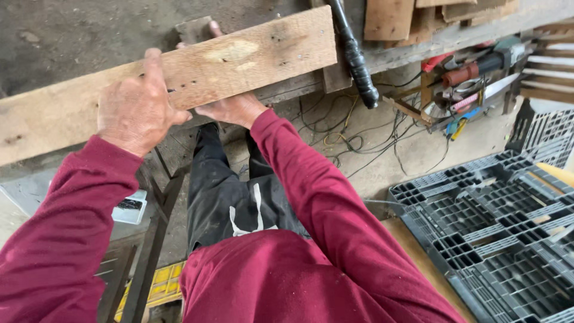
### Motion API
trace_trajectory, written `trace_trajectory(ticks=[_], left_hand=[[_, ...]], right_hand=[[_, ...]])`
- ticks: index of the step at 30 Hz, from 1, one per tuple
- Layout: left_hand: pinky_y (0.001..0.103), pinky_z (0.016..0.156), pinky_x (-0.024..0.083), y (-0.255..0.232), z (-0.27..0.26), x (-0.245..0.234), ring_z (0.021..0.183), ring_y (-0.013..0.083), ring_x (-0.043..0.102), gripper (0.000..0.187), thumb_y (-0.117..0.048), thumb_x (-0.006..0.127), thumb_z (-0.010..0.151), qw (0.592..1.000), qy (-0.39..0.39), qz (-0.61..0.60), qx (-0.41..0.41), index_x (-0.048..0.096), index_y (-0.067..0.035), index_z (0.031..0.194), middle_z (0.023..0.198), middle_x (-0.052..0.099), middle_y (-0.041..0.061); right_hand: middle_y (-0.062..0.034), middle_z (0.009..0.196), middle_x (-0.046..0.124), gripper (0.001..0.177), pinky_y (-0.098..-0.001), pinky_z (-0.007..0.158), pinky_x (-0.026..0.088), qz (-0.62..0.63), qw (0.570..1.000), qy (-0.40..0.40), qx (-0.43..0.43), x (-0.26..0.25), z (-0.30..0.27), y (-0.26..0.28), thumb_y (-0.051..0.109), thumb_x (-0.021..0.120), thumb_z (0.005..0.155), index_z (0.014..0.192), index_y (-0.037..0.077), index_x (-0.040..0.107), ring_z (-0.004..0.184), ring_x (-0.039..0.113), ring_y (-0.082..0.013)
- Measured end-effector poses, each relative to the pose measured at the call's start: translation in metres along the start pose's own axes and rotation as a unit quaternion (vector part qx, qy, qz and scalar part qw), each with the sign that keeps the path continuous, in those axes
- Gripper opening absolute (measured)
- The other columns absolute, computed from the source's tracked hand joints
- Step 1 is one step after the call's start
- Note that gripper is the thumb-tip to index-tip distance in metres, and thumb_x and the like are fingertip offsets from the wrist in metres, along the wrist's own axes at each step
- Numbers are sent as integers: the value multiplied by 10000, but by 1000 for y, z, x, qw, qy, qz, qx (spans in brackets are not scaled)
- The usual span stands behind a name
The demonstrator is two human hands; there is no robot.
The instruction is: The person takes nails from a container, positions them on wooden boards, and hammers them into the wood.
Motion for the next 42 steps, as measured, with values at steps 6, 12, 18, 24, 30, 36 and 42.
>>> trace_trajectory(ticks=[6,12,18,24,30,36,42], left_hand=[[397,481,542,-1,-3,5,511,277,671,1106,-511,926,743,996,70,-21,-43,394,94,1500,635,660,147],[382,516,563,-14,1,-1,564,289,701,1075,-459,913,763,996,68,20,-56,373,116,1494,638,663,163],[394,525,558,-17,-1,-2,578,305,699,1093,-455,913,759,994,84,16,-72,359,109,1515,662,672,176],[404,550,559,-34,4,-15,588,319,698,1182,-490,919,714,988,89,70,-100,330,112,1544,679,681,178],[439,558,554,-41,7,-11,617,345,706,1129,-363,937,753,977,102,52,-178,311,60,1592,704,677,177],[468,582,538,-32,1,4,661,380,697,1146,-294,947,746,981,74,28,-177,292,62,1617,735,673,195],[385,470,508,-15,-21,15,579,303,677,1047,-312,877,801,987,39,-17,-156,293,101,1565,735,671,147]], right_hand=[[31,1675,247,1059,-606,1338,56,66,997,16,46,14,-8,-7,677,856,809,1613,312,272,1583,59,-359],[79,1632,351,861,-623,1329,15,4,994,106,30,10,7,-7,738,737,858,1551,390,362,1562,176,-235],[115,1612,375,768,-586,1287,-11,-22,953,285,102,9,13,-10,803,568,874,1513,416,390,1536,180,-225],[124,1625,365,646,-622,1281,4,-27,955,287,71,0,17,-9,777,483,932,1492,470,390,1539,175,-178],[111,1671,299,844,-708,1264,33,-3,940,322,117,3,15,-22,866,479,867,1554,417,281,1567,67,-403],[13,1692,225,986,-712,1240,69,3,931,349,106,-16,21,-19,865,504,842,1604,286,266,1545,52,-474],[-113,1652,361,954,-678,1287,19,41,968,248,22,4,32,9,903,569,879,1586,280,421,1563,223,-304]])
Point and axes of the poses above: each hand's wrist, its own z-axis towards the middle knuckle, its own x-axis out of the palm, y = z × x, the point moved 8 cm from there along z, towards the middle knuckle
